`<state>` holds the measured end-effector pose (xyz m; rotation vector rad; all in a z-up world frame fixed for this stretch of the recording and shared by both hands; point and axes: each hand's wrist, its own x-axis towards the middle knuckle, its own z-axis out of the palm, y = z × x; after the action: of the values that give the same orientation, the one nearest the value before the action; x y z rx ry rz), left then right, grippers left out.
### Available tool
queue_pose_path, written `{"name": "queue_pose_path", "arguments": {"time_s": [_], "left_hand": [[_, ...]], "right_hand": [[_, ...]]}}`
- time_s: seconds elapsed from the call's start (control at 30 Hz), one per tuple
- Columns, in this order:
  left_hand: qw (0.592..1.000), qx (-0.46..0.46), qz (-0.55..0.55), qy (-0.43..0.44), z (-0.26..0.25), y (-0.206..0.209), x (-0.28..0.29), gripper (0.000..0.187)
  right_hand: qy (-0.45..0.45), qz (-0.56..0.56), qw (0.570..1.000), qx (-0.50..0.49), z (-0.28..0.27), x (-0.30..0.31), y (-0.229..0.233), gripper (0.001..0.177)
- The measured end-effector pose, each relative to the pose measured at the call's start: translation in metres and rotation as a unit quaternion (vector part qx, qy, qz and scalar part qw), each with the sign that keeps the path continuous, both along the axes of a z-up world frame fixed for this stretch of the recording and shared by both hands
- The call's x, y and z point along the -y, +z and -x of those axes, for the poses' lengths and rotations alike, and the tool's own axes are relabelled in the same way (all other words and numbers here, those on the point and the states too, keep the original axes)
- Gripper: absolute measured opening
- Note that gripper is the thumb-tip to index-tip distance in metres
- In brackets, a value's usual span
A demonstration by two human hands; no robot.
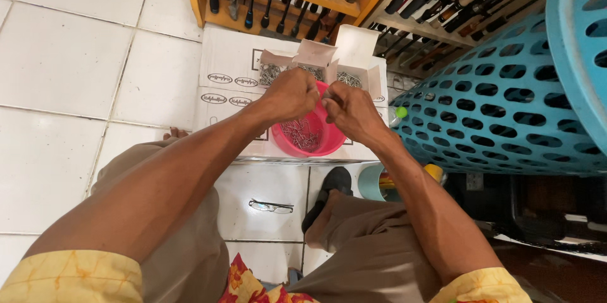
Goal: The person sits on the floor and sorts small metal hooks from a pink bowl into a cardboard box with compartments. They pick up hooks from the bowl and place them into the box, occasionally picking up a handful and dropping them back into the bowl.
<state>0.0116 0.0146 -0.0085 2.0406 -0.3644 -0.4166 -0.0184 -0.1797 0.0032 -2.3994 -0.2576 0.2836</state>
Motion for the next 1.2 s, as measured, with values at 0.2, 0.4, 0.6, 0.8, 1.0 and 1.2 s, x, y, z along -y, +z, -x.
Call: {"name": "queue_pose_path", "arguments": {"time_s": [0.2,0.4,0.6,0.8,1.0,1.2], "left_hand": [[0.99,0.097,0.03,0.101,-0.032,-0.027,0.002,0.027],[0.974,0.045,0.042,0.217,-0.049,-0.011,-0.031,0.028],[0.974,0.048,0.016,0.22,-0.053,-0.009,-0.064,0.027],[0.979,0.051,0.0,0.199,-0.043,-0.006,-0.068,0.029],[0.984,0.057,-0.002,0.169,-0.038,-0.002,-0.061,0.03],[0.988,0.06,-0.02,0.138,-0.033,0.0,-0.055,0.031]], "right_hand": [[-0.017,0.05,0.996,0.074,-0.015,-0.001,-0.005,0.01],[-0.007,0.068,0.988,0.136,-0.044,-0.015,-0.017,0.011],[0.019,0.098,0.985,0.142,-0.072,-0.04,-0.051,0.011],[0.014,0.141,0.978,0.156,-0.084,-0.065,-0.046,0.015],[0.088,0.113,0.986,0.086,-0.067,-0.058,-0.025,0.018],[0.197,0.259,0.945,0.008,-0.025,-0.057,-0.018,0.025]]}}
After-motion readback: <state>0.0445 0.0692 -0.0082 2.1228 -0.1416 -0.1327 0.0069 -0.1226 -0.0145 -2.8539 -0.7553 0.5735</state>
